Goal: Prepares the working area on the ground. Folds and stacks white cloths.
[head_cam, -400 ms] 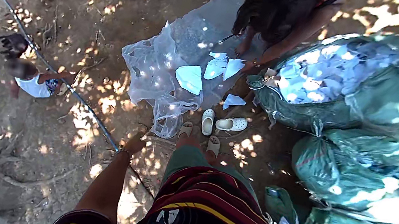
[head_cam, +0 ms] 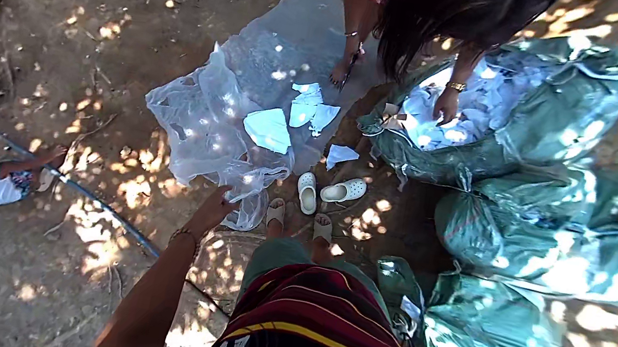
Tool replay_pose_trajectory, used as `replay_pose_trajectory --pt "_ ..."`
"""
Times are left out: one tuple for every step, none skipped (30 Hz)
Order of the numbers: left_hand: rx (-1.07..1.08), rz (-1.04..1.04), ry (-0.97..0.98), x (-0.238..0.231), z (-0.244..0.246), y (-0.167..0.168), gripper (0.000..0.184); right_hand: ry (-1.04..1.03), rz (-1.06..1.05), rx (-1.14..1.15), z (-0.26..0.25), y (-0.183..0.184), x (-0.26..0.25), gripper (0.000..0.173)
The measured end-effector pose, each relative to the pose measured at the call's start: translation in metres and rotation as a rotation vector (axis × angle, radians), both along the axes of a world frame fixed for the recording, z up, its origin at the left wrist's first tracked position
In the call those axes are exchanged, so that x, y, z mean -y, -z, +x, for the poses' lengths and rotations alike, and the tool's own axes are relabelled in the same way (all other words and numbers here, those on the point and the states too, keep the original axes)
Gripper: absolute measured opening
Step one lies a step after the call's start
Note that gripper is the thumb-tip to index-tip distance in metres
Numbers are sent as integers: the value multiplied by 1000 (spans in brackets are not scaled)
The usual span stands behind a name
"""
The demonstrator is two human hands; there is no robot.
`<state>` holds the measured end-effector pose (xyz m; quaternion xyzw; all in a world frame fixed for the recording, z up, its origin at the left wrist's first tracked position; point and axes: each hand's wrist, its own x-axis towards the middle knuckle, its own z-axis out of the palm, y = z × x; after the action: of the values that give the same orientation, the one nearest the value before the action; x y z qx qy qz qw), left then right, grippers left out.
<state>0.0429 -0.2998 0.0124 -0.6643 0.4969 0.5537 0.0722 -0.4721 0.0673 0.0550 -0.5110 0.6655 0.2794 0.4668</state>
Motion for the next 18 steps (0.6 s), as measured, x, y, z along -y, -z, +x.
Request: replay_pose_trajectory --pt "33 49 14 -8 16 10 63 89 399 -56 14 -9 38 46" --pt "77 108 26 -17 32 19 63 150 507 -77 18 -9 48 47" --pt "134 170 36 -28 49 26 64 193 474 -96 18 -5 41 45" --pt "188 226 46 -37 64 31 64 207 422 -97 16 -1 35 43" --pt "227 269 47 -45 79 37 64 200 399 -86 15 0 39 42" --pt "255 295 39 -52 96 45 64 191 392 -78 17 -1 47 42" --pt "278 304 23 -57 110 51 65 190 383 -67 20 -3 57 41" --pt "296 305 1 -58 118 54 65 185 370 -51 23 -4 65 39" --pt "305 297 -32 -57 120 54 66 178 358 -27 23 -5 72 37" --pt "310 286 -62 -54 118 50 66 162 349 2 23 -4 78 36" --pt "309 271 -89 -49 113 44 66 141 337 31 25 -2 83 35" --pt "300 243 -110 -42 105 37 65 126 316 60 27 -2 89 34" --pt "281 210 -126 -34 94 31 63 117 286 89 27 -1 94 34" --pt "269 181 -117 -26 81 27 63 108 262 114 25 -2 99 33" --pt "253 165 -94 -19 68 22 62 99 249 132 23 -4 101 33" --pt "227 164 -69 -14 56 19 62 87 259 146 21 -7 106 33" --pt "200 164 -54 -11 45 19 61 70 274 157 18 -9 112 34" --pt "176 165 -50 -9 32 20 61 67 281 169 13 -12 118 35"
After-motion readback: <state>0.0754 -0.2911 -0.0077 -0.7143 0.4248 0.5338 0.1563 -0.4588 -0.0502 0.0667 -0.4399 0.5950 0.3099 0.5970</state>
